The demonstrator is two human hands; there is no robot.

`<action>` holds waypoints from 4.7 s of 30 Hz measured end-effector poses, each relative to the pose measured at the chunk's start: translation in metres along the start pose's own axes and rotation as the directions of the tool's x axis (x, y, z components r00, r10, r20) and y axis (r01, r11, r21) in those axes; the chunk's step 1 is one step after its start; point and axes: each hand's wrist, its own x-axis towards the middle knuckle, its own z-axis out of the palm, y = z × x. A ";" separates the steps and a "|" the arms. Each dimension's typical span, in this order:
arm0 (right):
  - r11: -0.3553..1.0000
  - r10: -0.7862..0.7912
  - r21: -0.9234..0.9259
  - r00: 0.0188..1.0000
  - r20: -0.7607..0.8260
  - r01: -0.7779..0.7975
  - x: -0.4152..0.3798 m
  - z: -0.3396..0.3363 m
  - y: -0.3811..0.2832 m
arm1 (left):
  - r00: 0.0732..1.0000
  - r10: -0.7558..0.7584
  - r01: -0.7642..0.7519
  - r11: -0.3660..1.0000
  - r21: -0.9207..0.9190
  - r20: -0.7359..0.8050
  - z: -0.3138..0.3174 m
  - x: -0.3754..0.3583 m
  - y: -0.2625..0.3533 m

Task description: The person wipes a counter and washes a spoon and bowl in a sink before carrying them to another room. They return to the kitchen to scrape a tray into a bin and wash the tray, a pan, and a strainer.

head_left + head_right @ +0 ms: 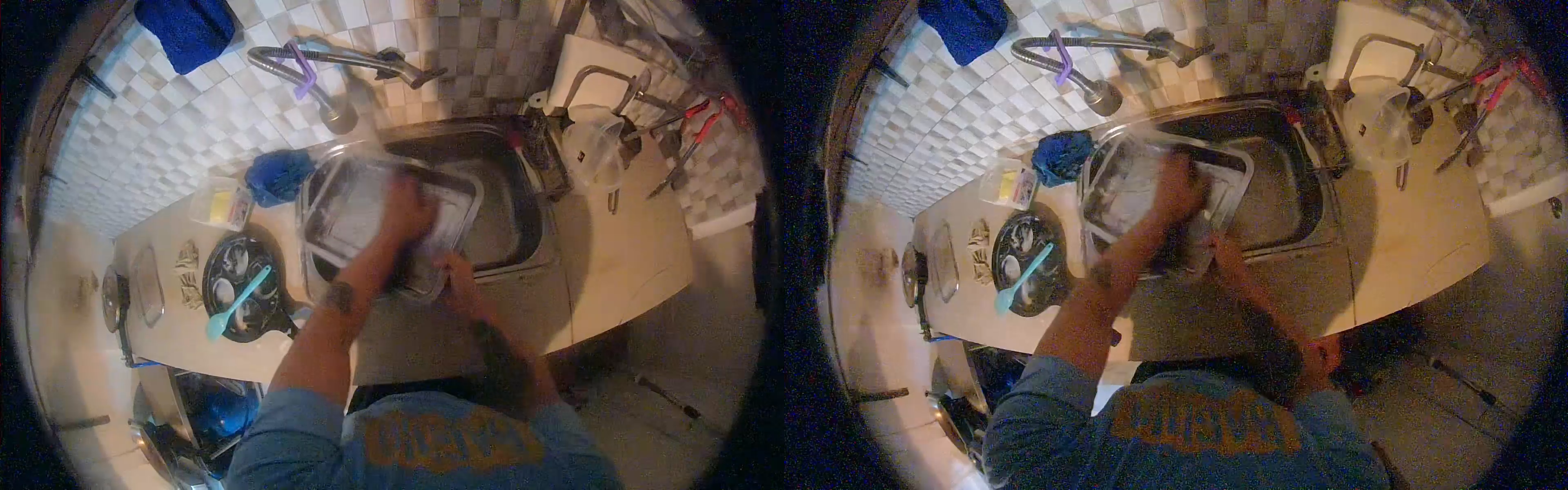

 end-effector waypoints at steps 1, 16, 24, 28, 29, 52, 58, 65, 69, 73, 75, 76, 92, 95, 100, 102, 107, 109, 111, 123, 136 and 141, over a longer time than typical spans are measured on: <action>0.974 0.166 0.159 0.986 -0.009 -0.162 0.012 0.003 -0.004 | 0.972 0.236 -0.236 0.971 -0.037 -0.006 0.021 0.002 0.008; 0.817 0.409 0.450 0.912 -0.010 -0.361 0.046 -0.052 -0.076 | 0.972 -0.232 0.235 0.963 0.135 -0.042 -0.105 -0.014 -0.163; 0.759 0.086 -0.637 0.950 0.302 0.133 0.183 0.032 0.051 | 0.971 -0.238 0.230 0.909 -0.348 0.020 -0.257 -0.048 -0.017; 0.845 -0.053 -0.502 0.963 0.266 0.185 0.226 0.073 0.067 | 0.969 -0.198 0.120 0.900 -0.418 -0.147 -0.268 -0.092 0.042; 0.885 -0.113 -0.423 0.971 0.213 0.196 0.240 0.069 0.066 | 0.947 -0.286 0.172 0.835 -0.523 -0.146 -0.260 -0.106 0.031; 0.980 -0.196 -0.055 0.970 -0.143 0.190 0.040 -0.047 -0.172 | 0.937 0.114 -0.185 0.963 0.195 0.329 -0.006 0.081 -0.211; 0.995 0.095 0.019 0.990 0.102 -0.098 0.033 -0.078 -0.081 | 0.841 -0.005 -0.114 0.976 0.187 0.542 -0.196 0.086 -0.147; 0.562 -0.127 -0.562 0.734 0.667 0.607 0.160 -0.010 0.014 | 0.866 -0.420 0.490 0.823 -0.287 0.273 -0.300 0.011 0.002; 0.650 -0.100 -0.541 0.766 0.635 0.533 0.218 0.060 0.014 | 0.848 -0.472 0.531 0.752 -0.391 0.242 -0.316 -0.038 0.044; 0.758 -0.089 -0.503 0.830 0.551 0.416 0.251 0.101 0.009 | 0.868 -0.463 0.495 0.785 -0.372 0.177 -0.332 -0.073 0.060; 0.798 -0.089 -0.479 0.857 0.508 0.366 0.257 0.110 0.001 | 0.895 -0.424 0.440 0.794 -0.419 0.136 -0.333 -0.090 0.053; 0.814 -0.088 -0.468 0.869 0.486 0.344 0.257 0.111 -0.001 | 0.898 -0.426 0.437 0.832 -0.342 0.112 -0.335 -0.099 0.051; 0.978 0.139 0.081 0.893 0.428 -0.191 0.118 0.084 0.035 | 0.859 0.163 -0.243 0.964 -0.105 -0.486 -0.357 -0.193 -0.050; 0.999 0.022 -0.041 0.983 0.180 -0.015 0.057 0.143 -0.055 | 0.723 -0.346 0.047 0.888 -0.457 -0.597 -0.399 -0.251 -0.126; 0.586 -0.210 -0.763 0.961 0.181 0.272 0.001 0.153 -0.046 | 0.334 -0.663 0.139 0.738 -0.660 -0.670 -0.495 -0.378 -0.306; 0.713 -0.135 -0.680 0.985 0.105 0.170 -0.022 0.151 -0.028 | 0.320 -0.642 -0.065 0.719 -0.692 -0.697 -0.518 -0.429 -0.410; 0.587 0.271 -0.810 0.946 0.175 -0.018 -0.062 0.279 -0.106 | 0.155 -0.609 0.060 0.792 -0.608 -0.778 -0.543 -0.506 -0.630; 0.488 0.336 -0.872 0.912 0.233 0.043 -0.070 0.310 -0.112 | 0.080 -0.706 0.012 0.706 -0.708 -0.704 -0.531 -0.519 -0.705; 0.503 0.212 -0.835 0.905 0.369 0.222 -0.077 0.327 -0.103 | 0.380 -0.560 0.760 0.642 -0.096 -0.736 -0.528 -0.531 -0.710; 0.683 0.253 -0.698 0.966 -0.047 -0.213 -0.155 0.234 -0.105 | 0.068 -0.698 0.581 0.608 -0.540 -0.713 -0.485 -0.556 -0.624; 0.201 0.218 -0.942 0.950 -0.225 -0.270 -0.021 0.067 -0.143 | 0.315 -0.852 -0.080 0.416 -0.906 -0.419 -0.376 -0.375 -0.282; 0.303 0.257 -0.953 0.965 0.056 -0.025 0.086 -0.025 -0.046 | 0.540 -0.664 -0.011 0.609 -0.793 -0.518 -0.302 -0.349 -0.200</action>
